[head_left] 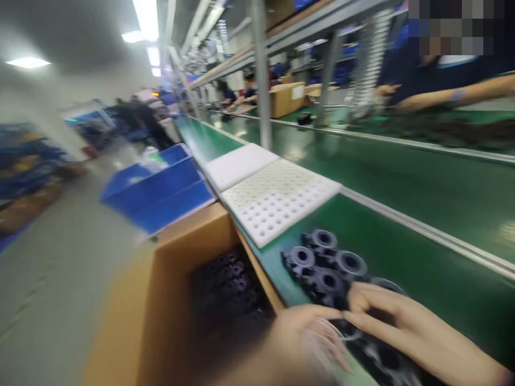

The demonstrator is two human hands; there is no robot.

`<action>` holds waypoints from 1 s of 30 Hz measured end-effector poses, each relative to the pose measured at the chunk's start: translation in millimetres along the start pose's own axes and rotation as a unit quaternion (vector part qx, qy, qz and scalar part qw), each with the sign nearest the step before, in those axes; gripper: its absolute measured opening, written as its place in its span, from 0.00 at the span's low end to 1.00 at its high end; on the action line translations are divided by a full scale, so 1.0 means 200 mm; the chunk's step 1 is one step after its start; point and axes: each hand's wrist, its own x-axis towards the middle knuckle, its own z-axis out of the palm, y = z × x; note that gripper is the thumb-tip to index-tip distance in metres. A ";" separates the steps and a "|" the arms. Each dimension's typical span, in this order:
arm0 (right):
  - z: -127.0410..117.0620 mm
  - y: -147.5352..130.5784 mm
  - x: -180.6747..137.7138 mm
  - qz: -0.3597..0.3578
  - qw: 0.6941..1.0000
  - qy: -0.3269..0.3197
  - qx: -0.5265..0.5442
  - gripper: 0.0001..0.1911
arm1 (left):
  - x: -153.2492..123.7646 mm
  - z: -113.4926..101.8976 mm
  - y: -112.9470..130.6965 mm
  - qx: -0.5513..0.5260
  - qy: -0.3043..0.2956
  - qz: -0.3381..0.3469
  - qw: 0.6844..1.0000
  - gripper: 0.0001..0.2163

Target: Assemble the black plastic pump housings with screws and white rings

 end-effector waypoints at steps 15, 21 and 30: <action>0.01 0.12 0.13 -0.012 0.963 0.094 -0.253 0.13 | 0.15 -0.22 0.05 0.548 0.021 0.342 0.763 0.17; 0.01 0.11 0.13 -0.040 0.944 0.102 -0.311 0.07 | 0.22 -0.13 0.03 0.644 -0.034 0.422 0.637 0.19; -0.03 0.12 0.04 -0.161 0.954 -0.010 -0.251 0.22 | 0.22 -0.14 0.05 0.670 -0.064 0.394 0.625 0.21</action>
